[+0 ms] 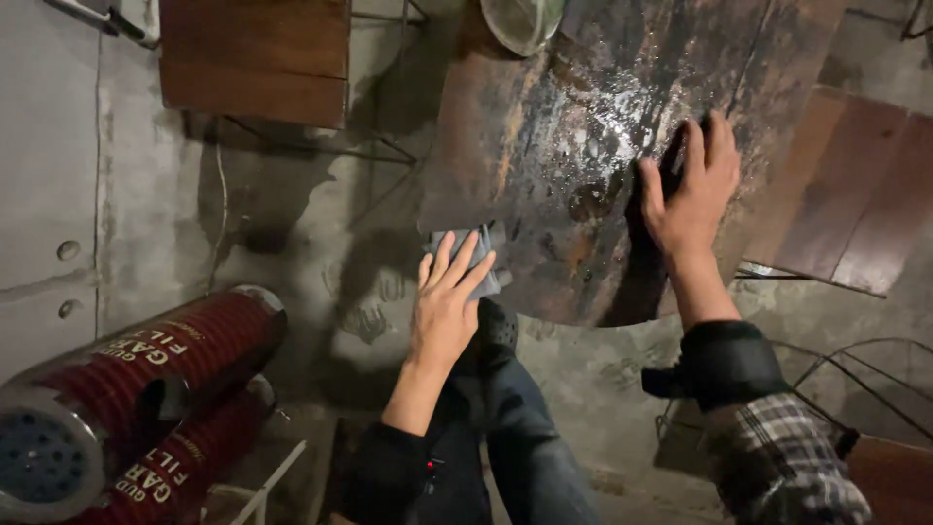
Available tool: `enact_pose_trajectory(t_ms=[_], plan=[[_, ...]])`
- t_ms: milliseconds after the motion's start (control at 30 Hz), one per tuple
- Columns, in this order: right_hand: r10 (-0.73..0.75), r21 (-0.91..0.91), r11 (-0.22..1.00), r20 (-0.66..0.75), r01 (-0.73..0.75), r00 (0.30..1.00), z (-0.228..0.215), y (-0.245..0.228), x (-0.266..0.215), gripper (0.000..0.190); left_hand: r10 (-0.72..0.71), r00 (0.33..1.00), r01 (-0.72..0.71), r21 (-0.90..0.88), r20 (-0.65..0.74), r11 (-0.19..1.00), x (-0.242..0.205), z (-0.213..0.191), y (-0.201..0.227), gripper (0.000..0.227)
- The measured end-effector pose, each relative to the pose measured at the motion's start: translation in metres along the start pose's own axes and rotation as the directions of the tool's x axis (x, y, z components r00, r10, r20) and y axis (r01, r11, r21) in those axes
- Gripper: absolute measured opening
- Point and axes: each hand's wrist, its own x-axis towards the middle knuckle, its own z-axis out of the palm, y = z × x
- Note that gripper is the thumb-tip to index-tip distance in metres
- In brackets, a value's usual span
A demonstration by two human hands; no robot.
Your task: The person sprays liquid from a bottle onto a round wooden table and wipes it with a cloth. They then move to a square wooden stool and repeat the spray and wipe process. The person continues cleaning multiple wooden surfaces in the room.
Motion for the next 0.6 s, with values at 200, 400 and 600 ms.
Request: enact_pose_trajectory(t_ms=[200,400,600], plan=[[0.077,-0.155,0.986,0.131,-0.056,0.988,-0.002,0.003,-0.02,0.067,-0.034,0.999,0.035,-0.048,0.022,0.998,0.006,0.008,0.013,0.065],[0.119,-0.173,0.98,0.129,-0.096,0.984,0.0,-0.002,-0.017,0.066,0.074,0.994,-0.079,0.053,0.076,0.995,0.053,0.045,0.043,0.065],[0.092,-0.137,0.988,0.115,-0.076,0.989,-0.003,-0.003,-0.013,0.065,0.081,0.995,-0.086,0.104,0.056,0.991,0.129,0.063,0.05,0.067]])
